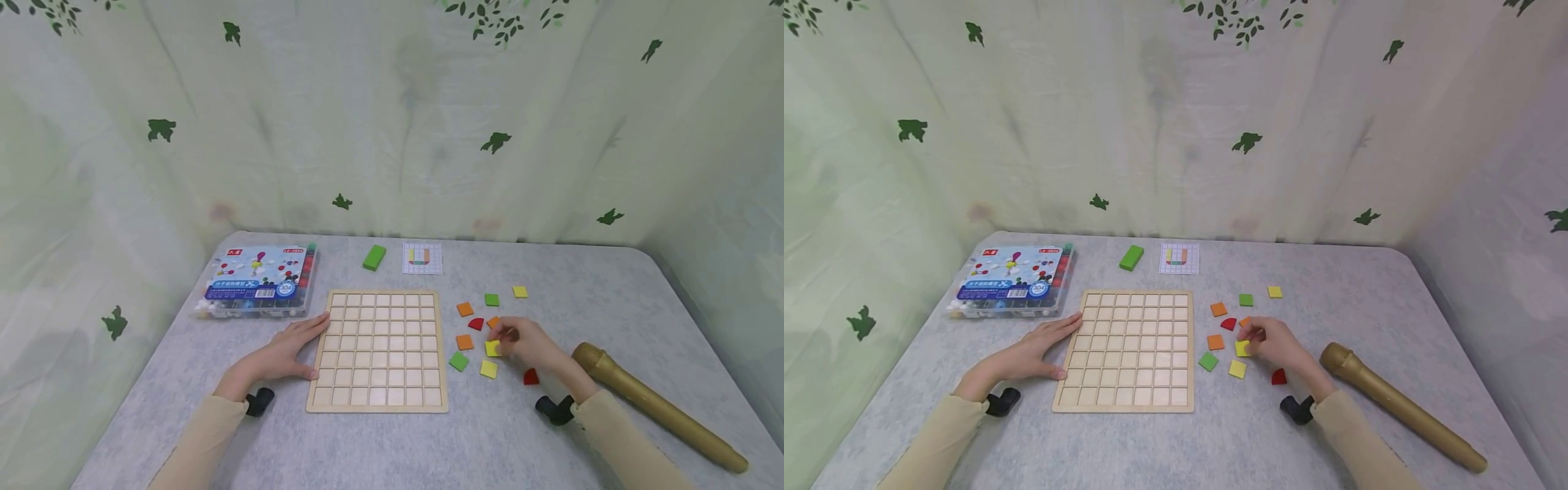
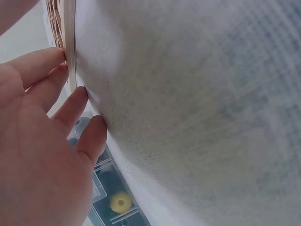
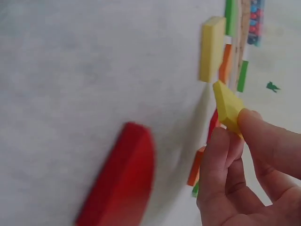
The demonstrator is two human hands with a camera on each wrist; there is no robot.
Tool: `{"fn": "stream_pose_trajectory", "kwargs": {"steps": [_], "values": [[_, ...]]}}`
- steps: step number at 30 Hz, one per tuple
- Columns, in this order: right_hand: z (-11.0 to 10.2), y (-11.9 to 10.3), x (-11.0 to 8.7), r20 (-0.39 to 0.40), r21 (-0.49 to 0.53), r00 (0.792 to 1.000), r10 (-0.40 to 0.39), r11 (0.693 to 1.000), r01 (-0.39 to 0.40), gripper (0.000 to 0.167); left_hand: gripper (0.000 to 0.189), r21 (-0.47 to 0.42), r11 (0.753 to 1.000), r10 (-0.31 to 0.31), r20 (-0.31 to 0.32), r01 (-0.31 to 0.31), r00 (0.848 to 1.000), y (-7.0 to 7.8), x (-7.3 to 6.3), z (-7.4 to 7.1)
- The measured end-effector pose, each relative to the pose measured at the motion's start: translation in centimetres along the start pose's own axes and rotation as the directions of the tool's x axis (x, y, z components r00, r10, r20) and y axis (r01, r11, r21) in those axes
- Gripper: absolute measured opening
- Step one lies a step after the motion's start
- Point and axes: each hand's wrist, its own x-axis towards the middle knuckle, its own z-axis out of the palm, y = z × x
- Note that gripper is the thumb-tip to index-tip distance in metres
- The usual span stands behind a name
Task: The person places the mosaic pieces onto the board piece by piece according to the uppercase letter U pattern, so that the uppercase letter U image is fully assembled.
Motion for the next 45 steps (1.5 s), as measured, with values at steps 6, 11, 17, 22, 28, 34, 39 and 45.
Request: {"fn": "stream_pose_trajectory", "kwargs": {"steps": [6, 11, 17, 22, 28, 34, 39, 45], "values": [[-0.3, -1.3, 1.2, 0.042, 0.188, 0.998, 0.054, 0.980, -0.061, 0.010, 0.100, -0.002, 1.000, -0.022, 0.005, 0.022, 1.000, 0.2, 0.0, 0.2], [0.4, -2.6, 3.2, 0.066, 0.252, 0.996, 0.058, 0.965, -0.073, 0.014, 0.100, 0.001, 1.000, -0.027, 0.003, 0.027, 1.000, 0.4, 0.2, 0.3], [2.1, -4.7, 6.0, 0.122, 0.296, 0.992, 0.021, 0.953, -0.057, 0.013, 0.101, 0.003, 1.000, -0.022, -0.006, 0.022, 1.000, 0.2, 0.3, 0.5], [3.9, -6.6, 8.2, 0.170, 0.347, 0.985, -0.020, 0.937, -0.041, 0.013, 0.102, -0.004, 1.000, -0.025, -0.004, 0.025, 1.000, 0.2, 0.3, 0.5], [5.8, -8.4, 10.6, 0.197, 0.357, 0.980, -0.038, 0.934, -0.035, 0.011, 0.101, 0.002, 0.999, -0.032, 0.007, 0.032, 0.999, 0.2, 0.3, 0.4], [7.7, -9.9, 12.5, 0.202, 0.339, 0.977, -0.070, 0.941, -0.002, 0.013, 0.102, 0.003, 0.999, -0.036, 0.013, 0.036, 0.999, 0.1, 0.3, 0.4], [9.3, -11.1, 13.7, 0.190, 0.320, 0.979, -0.067, 0.947, 0.003, 0.012, 0.102, -0.006, 0.998, -0.062, 0.016, 0.062, 0.998, 0.3, 0.2, 0.3], [11.0, -12.1, 15.0, 0.169, 0.308, 0.985, -0.032, 0.951, -0.022, 0.010, 0.102, -0.015, 0.997, -0.072, 0.014, 0.073, 0.997, 0.5, 0.2, 0.2]]}}
